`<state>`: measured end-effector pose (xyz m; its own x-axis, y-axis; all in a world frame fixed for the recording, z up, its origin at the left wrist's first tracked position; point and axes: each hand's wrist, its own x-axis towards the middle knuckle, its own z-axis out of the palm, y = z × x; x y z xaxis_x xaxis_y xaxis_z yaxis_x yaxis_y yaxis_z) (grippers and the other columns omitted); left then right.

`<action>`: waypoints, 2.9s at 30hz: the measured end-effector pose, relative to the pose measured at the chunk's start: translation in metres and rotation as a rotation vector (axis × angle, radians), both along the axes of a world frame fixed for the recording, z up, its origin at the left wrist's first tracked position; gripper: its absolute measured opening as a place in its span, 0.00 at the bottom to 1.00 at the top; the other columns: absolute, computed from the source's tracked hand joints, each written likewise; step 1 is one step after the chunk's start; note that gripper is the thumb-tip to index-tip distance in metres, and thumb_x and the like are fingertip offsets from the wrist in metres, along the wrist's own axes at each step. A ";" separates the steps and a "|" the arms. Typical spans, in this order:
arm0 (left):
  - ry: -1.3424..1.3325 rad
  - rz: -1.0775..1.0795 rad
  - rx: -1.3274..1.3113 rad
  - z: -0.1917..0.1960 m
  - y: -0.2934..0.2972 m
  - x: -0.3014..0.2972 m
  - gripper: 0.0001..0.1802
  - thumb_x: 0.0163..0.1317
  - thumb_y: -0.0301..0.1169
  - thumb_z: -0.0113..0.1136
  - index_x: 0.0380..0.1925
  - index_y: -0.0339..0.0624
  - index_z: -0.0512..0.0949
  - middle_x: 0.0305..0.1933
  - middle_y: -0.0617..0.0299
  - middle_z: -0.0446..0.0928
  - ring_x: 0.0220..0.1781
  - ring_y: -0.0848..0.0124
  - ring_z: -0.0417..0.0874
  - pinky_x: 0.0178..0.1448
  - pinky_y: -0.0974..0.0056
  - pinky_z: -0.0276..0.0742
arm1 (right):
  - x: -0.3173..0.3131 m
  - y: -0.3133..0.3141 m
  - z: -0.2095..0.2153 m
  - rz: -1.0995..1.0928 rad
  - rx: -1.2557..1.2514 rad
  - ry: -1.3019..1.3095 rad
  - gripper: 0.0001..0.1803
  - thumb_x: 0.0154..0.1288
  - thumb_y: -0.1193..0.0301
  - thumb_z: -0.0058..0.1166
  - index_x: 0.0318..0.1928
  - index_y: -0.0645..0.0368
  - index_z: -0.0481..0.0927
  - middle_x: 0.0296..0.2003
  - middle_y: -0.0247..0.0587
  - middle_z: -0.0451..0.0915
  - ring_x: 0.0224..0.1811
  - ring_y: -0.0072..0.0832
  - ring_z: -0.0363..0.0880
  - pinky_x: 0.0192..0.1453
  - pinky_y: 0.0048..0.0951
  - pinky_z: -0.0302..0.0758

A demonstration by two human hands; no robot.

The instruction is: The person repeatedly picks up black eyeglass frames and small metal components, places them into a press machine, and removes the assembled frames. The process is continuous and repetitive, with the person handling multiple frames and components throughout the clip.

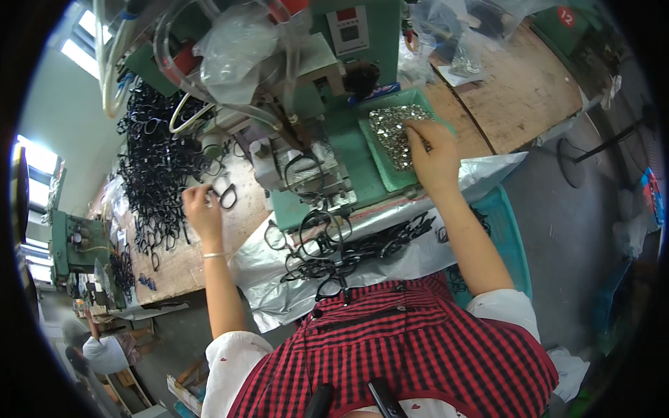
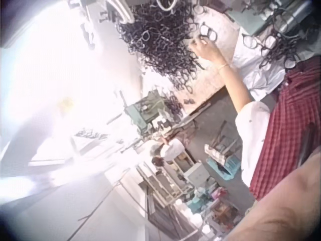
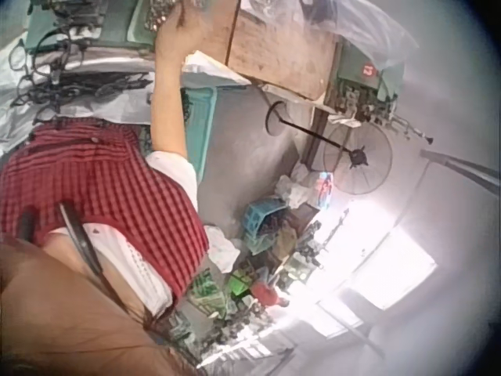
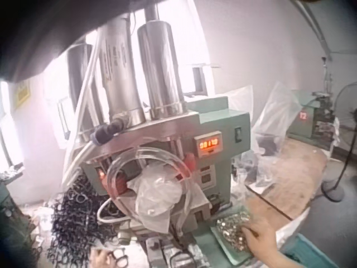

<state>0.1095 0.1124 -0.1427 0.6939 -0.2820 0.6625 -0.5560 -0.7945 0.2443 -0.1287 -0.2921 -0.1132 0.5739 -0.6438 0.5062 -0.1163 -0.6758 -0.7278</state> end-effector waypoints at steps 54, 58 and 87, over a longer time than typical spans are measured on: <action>1.783 -0.865 -1.008 0.112 -0.165 -0.164 0.16 0.71 0.42 0.49 0.34 0.39 0.71 0.25 0.43 0.81 0.25 0.63 0.82 0.35 0.67 0.79 | 0.032 -0.002 0.002 0.141 -0.630 0.181 0.08 0.52 0.71 0.62 0.36 0.51 0.84 0.52 0.39 0.78 0.59 0.38 0.74 0.43 0.42 0.75; 1.956 -0.843 -0.900 0.109 -0.146 -0.160 0.22 0.74 0.46 0.47 0.37 0.35 0.73 0.26 0.46 0.81 0.23 0.65 0.81 0.32 0.66 0.80 | 0.028 -0.010 0.010 0.081 -0.165 -0.005 0.08 0.60 0.72 0.60 0.41 0.54 0.86 0.42 0.40 0.82 0.49 0.36 0.80 0.42 0.34 0.75; -0.104 -1.227 -0.715 0.221 -0.123 -0.171 0.11 0.68 0.28 0.55 0.47 0.36 0.78 0.45 0.56 0.81 0.47 0.66 0.80 0.51 0.64 0.76 | -0.019 0.032 0.034 0.061 0.395 -0.124 0.07 0.57 0.76 0.65 0.39 0.61 0.86 0.37 0.37 0.86 0.39 0.26 0.84 0.48 0.26 0.77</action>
